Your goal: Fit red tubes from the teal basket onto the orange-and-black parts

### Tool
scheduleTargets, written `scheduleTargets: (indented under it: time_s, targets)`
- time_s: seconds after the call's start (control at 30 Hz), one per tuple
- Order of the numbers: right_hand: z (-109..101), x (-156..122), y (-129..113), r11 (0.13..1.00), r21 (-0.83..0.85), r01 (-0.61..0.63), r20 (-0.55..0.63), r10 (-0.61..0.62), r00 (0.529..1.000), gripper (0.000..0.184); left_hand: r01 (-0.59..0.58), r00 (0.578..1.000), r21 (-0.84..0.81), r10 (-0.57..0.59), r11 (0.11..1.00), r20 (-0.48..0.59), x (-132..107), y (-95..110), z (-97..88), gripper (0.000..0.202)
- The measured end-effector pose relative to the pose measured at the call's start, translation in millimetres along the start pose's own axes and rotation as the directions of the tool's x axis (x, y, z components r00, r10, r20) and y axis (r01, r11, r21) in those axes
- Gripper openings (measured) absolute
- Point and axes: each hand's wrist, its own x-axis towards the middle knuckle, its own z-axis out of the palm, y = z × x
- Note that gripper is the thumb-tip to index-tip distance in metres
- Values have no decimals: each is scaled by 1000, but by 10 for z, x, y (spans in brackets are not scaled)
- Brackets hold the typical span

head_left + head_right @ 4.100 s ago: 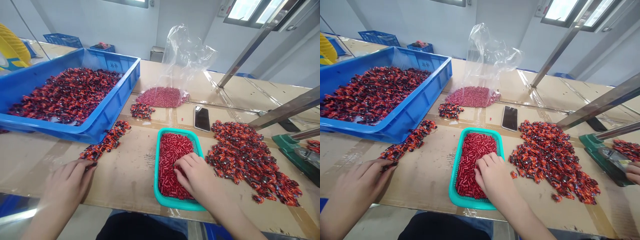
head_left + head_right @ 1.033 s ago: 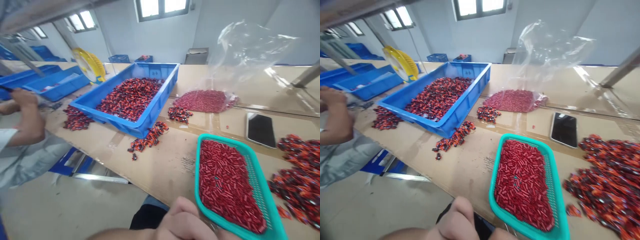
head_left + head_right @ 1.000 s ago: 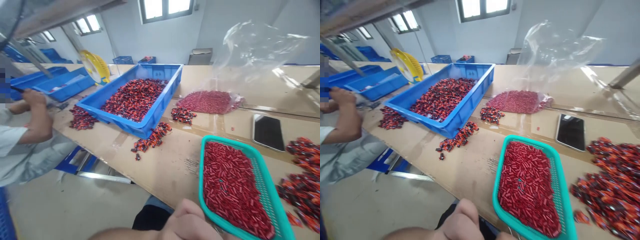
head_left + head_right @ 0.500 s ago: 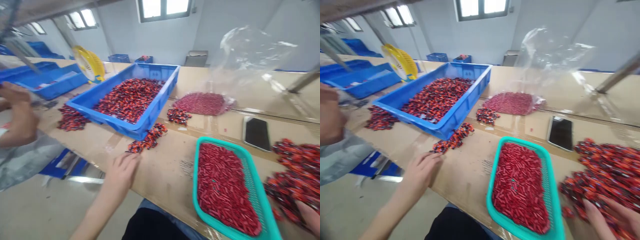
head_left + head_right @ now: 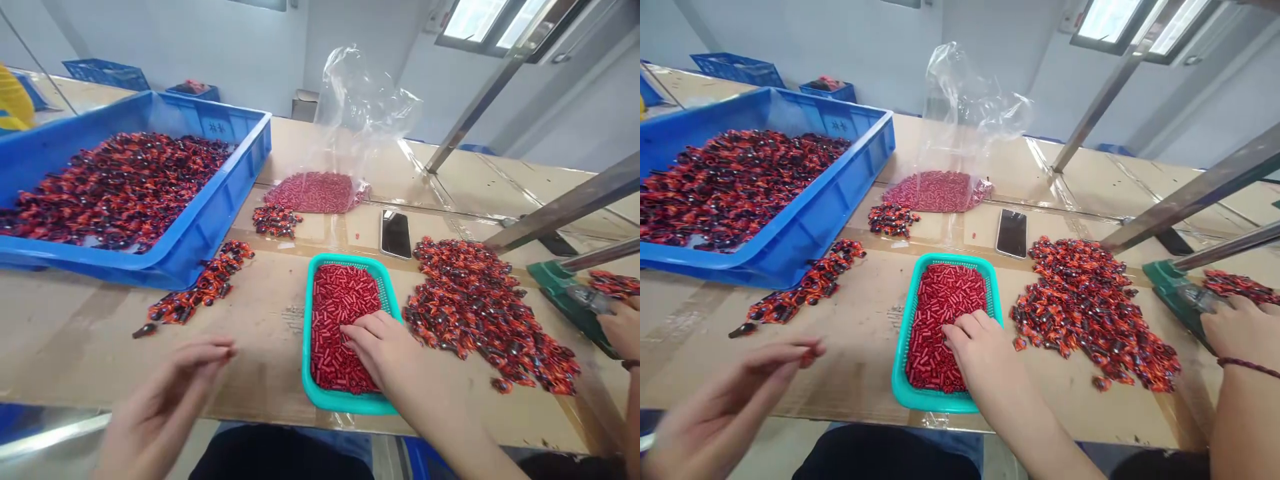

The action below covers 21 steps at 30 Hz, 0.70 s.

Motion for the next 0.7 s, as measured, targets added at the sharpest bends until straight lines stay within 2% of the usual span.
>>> scheduleTargets:
  time_s: [0.07,0.1,0.13,0.23,0.3,0.4,0.5,0.6,0.67,0.7]
  targets:
    - [128,42,7,1000,-12,11,16,-11,1000,24,46,995,-214,-26,976,95,29,233,187,10]
    - [188,45,27,1000,-13,16,18,-16,1000,23,44,998,-328,-25,944,61,42,332,269,8]
    - [241,41,51,1000,-8,22,18,-22,1000,22,61,995,-399,-23,915,100,52,418,341,8]
    - [336,15,108,999,29,42,7,-42,999,22,40,994,-501,19,865,111,50,597,483,16]
    - [330,7,118,997,69,45,-7,-45,999,23,-15,996,-524,58,852,66,23,659,526,24]
    - [183,7,64,987,157,40,-46,-34,998,20,-131,987,-547,163,827,10,-16,688,549,34]
    - [-107,-6,-92,953,300,28,-76,-6,997,12,-237,962,-568,274,788,-21,-14,694,568,41]
    - [-393,-25,-291,825,565,17,-101,48,994,6,-286,947,-569,319,771,-44,13,726,591,41]
    - [-497,-20,-394,737,671,79,-126,8,992,4,-291,946,-560,319,776,-50,23,760,600,38]
    - [-518,-13,-430,727,675,125,-144,-36,989,7,-294,946,-551,319,781,-52,25,777,601,36]
